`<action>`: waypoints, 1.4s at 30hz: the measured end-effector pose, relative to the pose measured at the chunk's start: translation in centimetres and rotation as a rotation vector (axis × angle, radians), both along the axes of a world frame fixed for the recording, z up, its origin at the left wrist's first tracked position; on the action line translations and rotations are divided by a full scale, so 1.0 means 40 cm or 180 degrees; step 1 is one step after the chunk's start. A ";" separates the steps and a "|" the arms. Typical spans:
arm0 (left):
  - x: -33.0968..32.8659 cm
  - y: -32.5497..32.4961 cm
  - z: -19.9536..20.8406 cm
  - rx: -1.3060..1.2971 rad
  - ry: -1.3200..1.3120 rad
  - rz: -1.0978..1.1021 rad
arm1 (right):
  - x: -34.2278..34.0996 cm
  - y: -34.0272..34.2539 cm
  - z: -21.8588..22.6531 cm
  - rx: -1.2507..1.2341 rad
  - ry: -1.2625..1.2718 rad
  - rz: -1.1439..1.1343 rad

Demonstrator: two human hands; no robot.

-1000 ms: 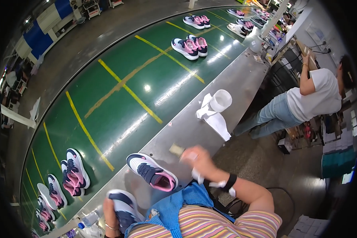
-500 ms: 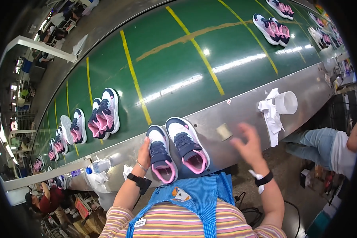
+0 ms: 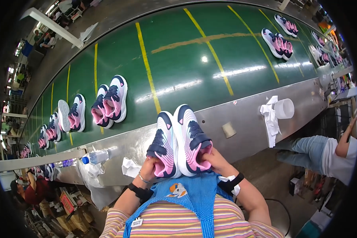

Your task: Inspecting and cleaning shoes on a factory assembly line.

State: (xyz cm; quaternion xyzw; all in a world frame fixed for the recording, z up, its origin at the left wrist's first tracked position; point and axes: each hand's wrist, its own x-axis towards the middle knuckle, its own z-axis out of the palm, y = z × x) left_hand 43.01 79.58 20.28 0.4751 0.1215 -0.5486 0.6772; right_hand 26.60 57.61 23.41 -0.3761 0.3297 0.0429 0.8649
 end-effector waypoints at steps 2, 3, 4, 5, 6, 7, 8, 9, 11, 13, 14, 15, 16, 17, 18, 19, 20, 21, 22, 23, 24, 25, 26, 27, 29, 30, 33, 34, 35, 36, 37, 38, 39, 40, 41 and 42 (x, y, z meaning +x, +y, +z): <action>0.023 0.008 0.005 -0.0033 0.0270 0.0021 | 0.030 -0.004 0.063 0.0221 -0.0154 -0.0041; 0.030 0.006 0.018 0.0128 0.0379 0.0072 | 0.038 -0.002 0.060 0.0215 -0.0145 -0.0027; 0.035 0.001 0.021 -0.0262 0.0385 0.0102 | 0.043 -0.004 0.057 0.0260 -0.0185 -0.0087; 0.032 -0.001 0.028 -0.0276 0.0391 0.0122 | 0.047 -0.006 0.057 0.0307 -0.0225 -0.0146; 0.028 -0.004 0.036 -0.0207 0.0394 0.0302 | 0.050 -0.004 0.063 0.0349 -0.0255 -0.0214; 0.029 -0.010 0.051 -0.0132 0.0396 0.0477 | 0.051 -0.006 0.061 0.0345 -0.0249 -0.0197; 0.027 -0.009 0.047 -0.0214 0.0378 0.0495 | 0.051 -0.010 0.052 0.0373 -0.0216 -0.0198; 0.028 -0.008 0.046 -0.0216 0.0384 0.0512 | 0.049 -0.015 0.041 0.0402 -0.0181 -0.0200; 0.028 -0.004 0.046 -0.0381 0.0603 0.0609 | 0.046 -0.021 0.026 0.0406 -0.0151 -0.0149; 0.031 0.004 0.042 -0.0475 0.0658 0.0615 | 0.047 -0.022 0.021 0.0423 -0.0189 -0.0081; 0.032 0.005 0.040 -0.0490 0.0697 0.0614 | 0.047 -0.020 0.018 0.0427 -0.0184 -0.0068; 0.033 0.005 0.039 -0.0505 0.0734 0.0609 | 0.047 -0.018 0.015 0.0379 -0.0164 -0.0037; 0.032 0.003 0.039 -0.0473 0.0765 0.0637 | 0.047 -0.017 0.014 0.0327 -0.0145 -0.0014; 0.032 0.002 0.038 -0.0475 0.0765 0.0636 | 0.049 -0.016 0.017 0.0325 -0.0145 -0.0014; 0.033 0.001 0.036 -0.0525 0.0715 0.0630 | 0.052 -0.015 0.022 0.0357 -0.0178 -0.0051; 0.031 0.004 0.033 -0.0568 0.0666 0.0628 | 0.052 -0.011 0.024 0.0397 -0.0210 -0.0084; 0.032 0.012 0.024 -0.0568 0.0663 0.0625 | 0.052 -0.009 0.023 0.0397 -0.0213 -0.0087; 0.035 0.024 0.009 -0.0609 0.0638 0.0553 | 0.051 -0.008 0.020 0.0427 -0.0164 -0.0069; 0.038 0.025 0.009 -0.0656 0.0613 0.0470 | 0.051 -0.007 0.017 0.0450 -0.0117 -0.0062; 0.035 0.026 0.012 -0.0668 0.0604 0.0453 | 0.048 -0.006 0.017 0.0437 -0.0130 -0.0075; 0.030 0.027 0.018 -0.0634 0.0635 0.0455 | 0.043 -0.001 0.019 0.0459 -0.0184 -0.0103; 0.032 0.019 0.034 -0.0612 0.0648 0.0454 | 0.044 0.001 0.018 0.0470 -0.0256 -0.0129; 0.035 0.002 0.063 -0.0283 0.0674 0.0477 | 0.035 0.000 0.008 0.0272 -0.0340 -0.0058; 0.034 0.006 0.053 -0.0435 0.0522 0.0396 | 0.033 0.000 -0.003 0.0230 -0.0473 -0.0067; 0.032 0.014 0.052 -0.0709 0.0300 0.0359 | 0.032 0.005 0.011 0.0117 -0.0357 0.0040; 0.035 0.015 0.052 -0.0722 0.0272 0.0363 | 0.034 0.006 0.011 0.0105 -0.0385 0.0048; 0.038 0.024 0.058 -0.0969 0.0109 0.0507 | 0.030 0.005 0.006 -0.0137 -0.0433 0.0002; 0.043 0.035 0.052 -0.0845 -0.0163 0.0319 | 0.029 0.001 0.000 -0.0214 -0.0423 0.0101; 0.048 0.044 0.048 -0.0717 -0.0434 0.0132 | 0.027 -0.003 -0.002 -0.0290 -0.0414 0.0200; 0.053 0.053 0.045 -0.0566 -0.0457 0.0112 | 0.018 -0.005 0.004 -0.0397 -0.0437 0.0289; 0.054 0.049 0.058 -0.0574 -0.0470 0.0110 | 0.015 -0.007 0.009 -0.0406 -0.0450 0.0287; 0.052 0.046 0.077 -0.0376 -0.0947 0.0089 | 0.012 -0.008 0.013 -0.0683 -0.0393 0.0292; 0.052 0.044 0.091 -0.0176 -0.1421 0.0069 | 0.009 -0.011 0.015 -0.0961 -0.0335 0.0295; 0.059 0.053 0.101 -0.0161 -0.1781 -0.0146 | 0.007 -0.015 0.018 -0.1357 -0.0599 0.0346; 0.060 0.057 0.108 -0.0163 -0.1795 -0.0141 | 0.007 -0.011 0.028 -0.1361 -0.0613 0.0347; 0.060 0.062 0.113 -0.0083 -0.2126 -0.0200 | 0.007 -0.007 0.041 -0.1459 -0.0566 0.0237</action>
